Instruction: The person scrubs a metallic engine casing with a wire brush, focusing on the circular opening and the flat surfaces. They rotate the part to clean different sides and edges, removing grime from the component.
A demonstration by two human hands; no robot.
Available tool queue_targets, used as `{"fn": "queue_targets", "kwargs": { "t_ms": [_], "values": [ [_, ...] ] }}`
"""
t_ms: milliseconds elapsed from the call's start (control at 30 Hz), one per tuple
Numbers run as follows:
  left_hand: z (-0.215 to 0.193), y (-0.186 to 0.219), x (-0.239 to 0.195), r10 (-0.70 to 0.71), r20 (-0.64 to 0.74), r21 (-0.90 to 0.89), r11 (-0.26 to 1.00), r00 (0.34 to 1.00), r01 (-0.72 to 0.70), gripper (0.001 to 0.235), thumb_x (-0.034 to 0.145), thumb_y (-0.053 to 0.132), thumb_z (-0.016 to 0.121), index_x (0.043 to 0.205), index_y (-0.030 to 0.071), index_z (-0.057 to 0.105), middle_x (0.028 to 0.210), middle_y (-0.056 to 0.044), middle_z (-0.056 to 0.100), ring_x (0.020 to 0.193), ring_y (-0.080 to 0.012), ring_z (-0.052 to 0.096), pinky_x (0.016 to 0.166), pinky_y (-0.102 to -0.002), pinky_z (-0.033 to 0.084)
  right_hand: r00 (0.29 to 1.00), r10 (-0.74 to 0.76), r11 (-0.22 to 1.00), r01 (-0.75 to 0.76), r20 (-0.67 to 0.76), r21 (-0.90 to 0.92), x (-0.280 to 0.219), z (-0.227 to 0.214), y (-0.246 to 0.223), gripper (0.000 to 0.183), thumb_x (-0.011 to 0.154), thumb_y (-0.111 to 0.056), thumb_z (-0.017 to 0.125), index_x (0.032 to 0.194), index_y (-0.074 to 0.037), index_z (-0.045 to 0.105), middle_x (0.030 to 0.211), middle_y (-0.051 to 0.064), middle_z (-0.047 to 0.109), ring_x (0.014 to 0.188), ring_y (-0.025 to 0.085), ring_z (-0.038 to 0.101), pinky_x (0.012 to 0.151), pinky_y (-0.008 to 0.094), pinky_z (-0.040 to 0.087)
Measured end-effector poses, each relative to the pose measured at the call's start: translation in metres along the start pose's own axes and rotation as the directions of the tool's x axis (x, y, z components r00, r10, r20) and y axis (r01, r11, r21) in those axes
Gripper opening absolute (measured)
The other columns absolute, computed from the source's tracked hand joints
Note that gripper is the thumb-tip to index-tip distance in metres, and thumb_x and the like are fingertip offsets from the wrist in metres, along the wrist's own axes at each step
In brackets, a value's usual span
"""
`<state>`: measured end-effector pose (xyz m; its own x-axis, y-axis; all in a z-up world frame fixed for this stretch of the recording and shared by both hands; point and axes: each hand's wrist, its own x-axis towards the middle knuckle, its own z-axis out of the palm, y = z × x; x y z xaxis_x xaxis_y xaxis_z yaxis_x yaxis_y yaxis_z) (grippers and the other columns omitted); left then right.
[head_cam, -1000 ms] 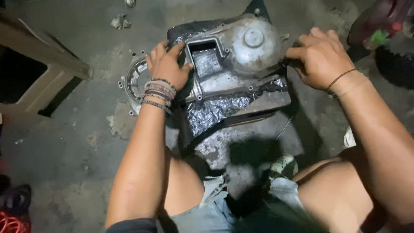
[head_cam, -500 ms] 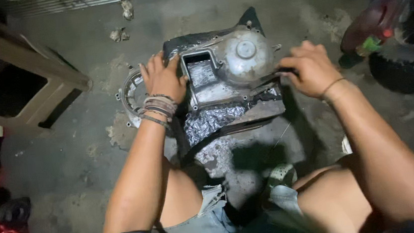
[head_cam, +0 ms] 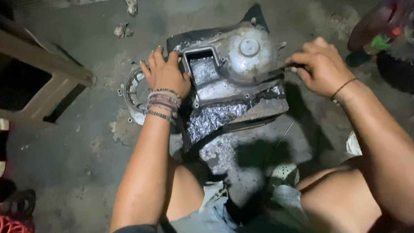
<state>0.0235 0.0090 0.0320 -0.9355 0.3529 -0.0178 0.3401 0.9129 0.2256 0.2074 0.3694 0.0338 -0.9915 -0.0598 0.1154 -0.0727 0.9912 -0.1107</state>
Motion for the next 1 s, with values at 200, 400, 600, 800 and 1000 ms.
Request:
{"fn": "queue_targets", "kwargs": {
  "t_ms": [200, 400, 600, 800, 1000],
  "values": [
    [-0.002, -0.01, 0.003, -0.005, 0.06, -0.071, 0.997, 0.998, 0.01, 0.057, 0.085, 0.034, 0.076, 0.139, 0.031, 0.056, 0.156, -0.012, 0.033, 0.15, -0.0366, 0.026, 0.122, -0.064, 0.016, 0.996, -0.09, 0.993, 0.09, 0.013, -0.078, 0.021, -0.011, -0.064, 0.011, 0.088, -0.033, 0.07, 0.099, -0.032, 0.073, 0.085, 0.004, 0.063, 0.095, 0.031, 0.062, 0.084, 0.047, 0.053],
    [-0.013, -0.006, 0.001, -0.002, 0.093, -0.133, 0.991, 0.996, 0.015, 0.054, 0.088, 0.032, 0.077, 0.139, 0.028, 0.059, 0.157, -0.016, 0.036, 0.152, -0.0379, 0.026, 0.123, -0.062, 0.012, 0.996, -0.091, 0.982, 0.094, 0.025, -0.166, 0.013, 0.025, -0.078, 0.022, 0.083, -0.034, 0.072, 0.104, -0.037, 0.073, 0.088, 0.001, 0.061, 0.093, 0.026, 0.061, 0.08, 0.042, 0.051],
    [-0.005, -0.015, 0.006, 0.035, 0.09, -0.127, 0.992, 0.995, -0.023, 0.056, 0.086, 0.039, 0.08, 0.137, 0.033, 0.059, 0.157, -0.012, 0.035, 0.151, -0.0355, 0.026, 0.123, -0.06, 0.017, 0.999, 0.043, 0.99, -0.039, 0.029, -0.137, 0.011, -0.012, -0.113, 0.017, 0.088, -0.035, 0.069, 0.104, -0.031, 0.075, 0.088, 0.004, 0.064, 0.095, 0.027, 0.066, 0.078, 0.041, 0.056],
    [-0.006, -0.021, 0.013, 0.044, 0.126, -0.147, 0.989, 0.991, -0.025, 0.051, 0.087, 0.042, 0.08, 0.133, 0.034, 0.06, 0.156, -0.01, 0.035, 0.151, -0.0339, 0.025, 0.124, -0.059, 0.016, 0.982, 0.116, 0.993, -0.113, 0.15, -0.033, 0.06, -0.019, -0.152, 0.02, 0.094, -0.039, 0.061, 0.107, -0.034, 0.076, 0.09, 0.007, 0.073, 0.094, 0.034, 0.073, 0.077, 0.049, 0.058],
    [-0.003, -0.021, 0.012, 0.011, 0.167, -0.116, 0.993, 0.986, 0.009, 0.054, 0.087, 0.046, 0.079, 0.135, 0.034, 0.057, 0.153, -0.01, 0.038, 0.152, -0.0329, 0.026, 0.125, -0.057, 0.013, 0.96, 0.137, 0.991, -0.135, 0.246, -0.026, 0.079, -0.013, -0.144, 0.022, 0.091, -0.04, 0.062, 0.107, -0.041, 0.077, 0.095, 0.006, 0.076, 0.1, 0.035, 0.074, 0.085, 0.051, 0.059]
  ]
}}
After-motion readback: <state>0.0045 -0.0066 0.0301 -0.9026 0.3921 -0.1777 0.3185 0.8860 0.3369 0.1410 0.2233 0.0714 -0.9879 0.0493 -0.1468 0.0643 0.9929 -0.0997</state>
